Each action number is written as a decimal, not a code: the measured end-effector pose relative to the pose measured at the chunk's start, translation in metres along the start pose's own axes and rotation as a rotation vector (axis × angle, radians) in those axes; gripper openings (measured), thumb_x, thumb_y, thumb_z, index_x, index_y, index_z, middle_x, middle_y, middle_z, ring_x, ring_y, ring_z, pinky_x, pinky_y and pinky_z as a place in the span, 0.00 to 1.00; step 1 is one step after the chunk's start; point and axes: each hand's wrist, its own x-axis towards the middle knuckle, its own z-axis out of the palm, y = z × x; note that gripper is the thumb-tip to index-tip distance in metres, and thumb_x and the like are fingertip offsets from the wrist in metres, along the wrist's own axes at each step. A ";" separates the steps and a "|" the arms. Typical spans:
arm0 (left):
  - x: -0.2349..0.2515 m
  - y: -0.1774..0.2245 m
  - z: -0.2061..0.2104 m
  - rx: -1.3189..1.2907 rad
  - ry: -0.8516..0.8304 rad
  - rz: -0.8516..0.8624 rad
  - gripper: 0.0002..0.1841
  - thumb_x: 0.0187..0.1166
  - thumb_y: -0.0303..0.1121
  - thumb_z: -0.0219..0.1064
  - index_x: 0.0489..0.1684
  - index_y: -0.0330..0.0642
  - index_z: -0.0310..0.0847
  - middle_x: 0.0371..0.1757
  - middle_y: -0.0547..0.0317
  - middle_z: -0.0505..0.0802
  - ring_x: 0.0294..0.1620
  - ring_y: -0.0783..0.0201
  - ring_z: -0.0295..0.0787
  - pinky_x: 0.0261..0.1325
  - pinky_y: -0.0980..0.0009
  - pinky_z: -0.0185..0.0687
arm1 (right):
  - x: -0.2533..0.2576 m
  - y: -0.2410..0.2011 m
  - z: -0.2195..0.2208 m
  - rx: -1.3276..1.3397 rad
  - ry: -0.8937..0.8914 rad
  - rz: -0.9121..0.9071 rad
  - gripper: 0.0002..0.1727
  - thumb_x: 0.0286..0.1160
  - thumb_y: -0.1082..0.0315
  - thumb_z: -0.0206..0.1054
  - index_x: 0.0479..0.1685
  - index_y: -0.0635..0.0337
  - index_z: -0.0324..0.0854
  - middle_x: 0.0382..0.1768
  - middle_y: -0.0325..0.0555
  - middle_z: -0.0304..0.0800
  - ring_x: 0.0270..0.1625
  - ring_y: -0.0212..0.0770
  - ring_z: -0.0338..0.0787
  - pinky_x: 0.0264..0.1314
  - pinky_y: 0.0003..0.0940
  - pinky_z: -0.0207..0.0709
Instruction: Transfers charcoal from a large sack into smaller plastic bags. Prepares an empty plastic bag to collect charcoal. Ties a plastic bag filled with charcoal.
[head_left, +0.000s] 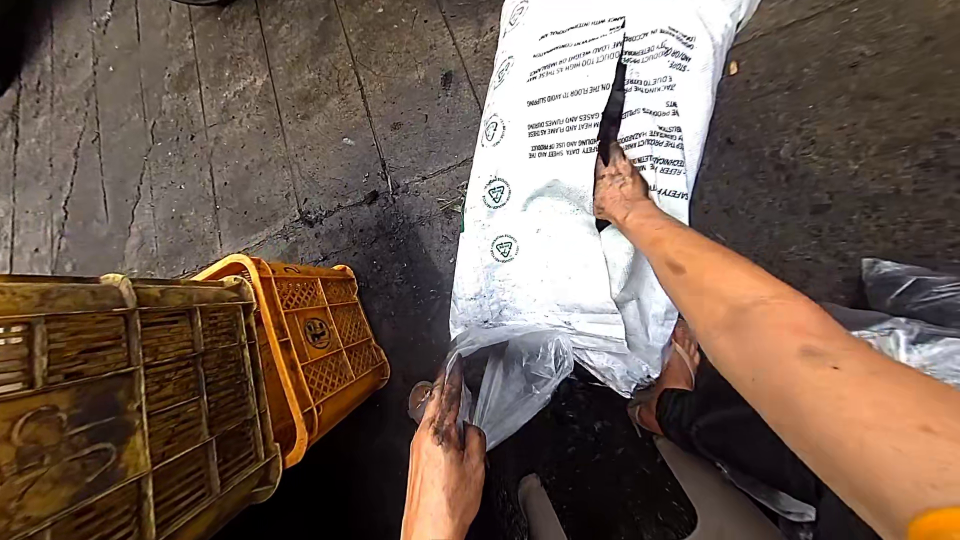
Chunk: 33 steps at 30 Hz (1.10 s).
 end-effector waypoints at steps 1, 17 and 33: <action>0.002 0.001 0.000 -0.004 -0.003 0.002 0.36 0.59 0.18 0.61 0.78 0.31 0.76 0.78 0.40 0.82 0.78 0.54 0.82 0.75 0.63 0.76 | 0.000 -0.001 0.001 -0.012 0.013 -0.008 0.52 0.59 0.85 0.74 0.91 0.75 0.49 0.91 0.76 0.43 0.91 0.72 0.54 0.88 0.63 0.58; -0.001 0.000 0.000 0.025 0.001 0.016 0.36 0.59 0.18 0.60 0.78 0.32 0.76 0.76 0.41 0.84 0.75 0.56 0.84 0.73 0.66 0.78 | 0.009 0.030 -0.001 0.106 0.092 -0.068 0.44 0.72 0.86 0.65 0.90 0.77 0.46 0.88 0.80 0.49 0.91 0.73 0.55 0.90 0.62 0.52; 0.005 0.010 0.009 0.006 0.004 0.050 0.34 0.59 0.18 0.60 0.76 0.29 0.77 0.77 0.38 0.83 0.78 0.53 0.81 0.76 0.64 0.76 | -0.017 0.031 0.011 -0.014 -0.019 -0.039 0.51 0.65 0.82 0.73 0.91 0.74 0.47 0.88 0.76 0.54 0.89 0.77 0.55 0.88 0.69 0.51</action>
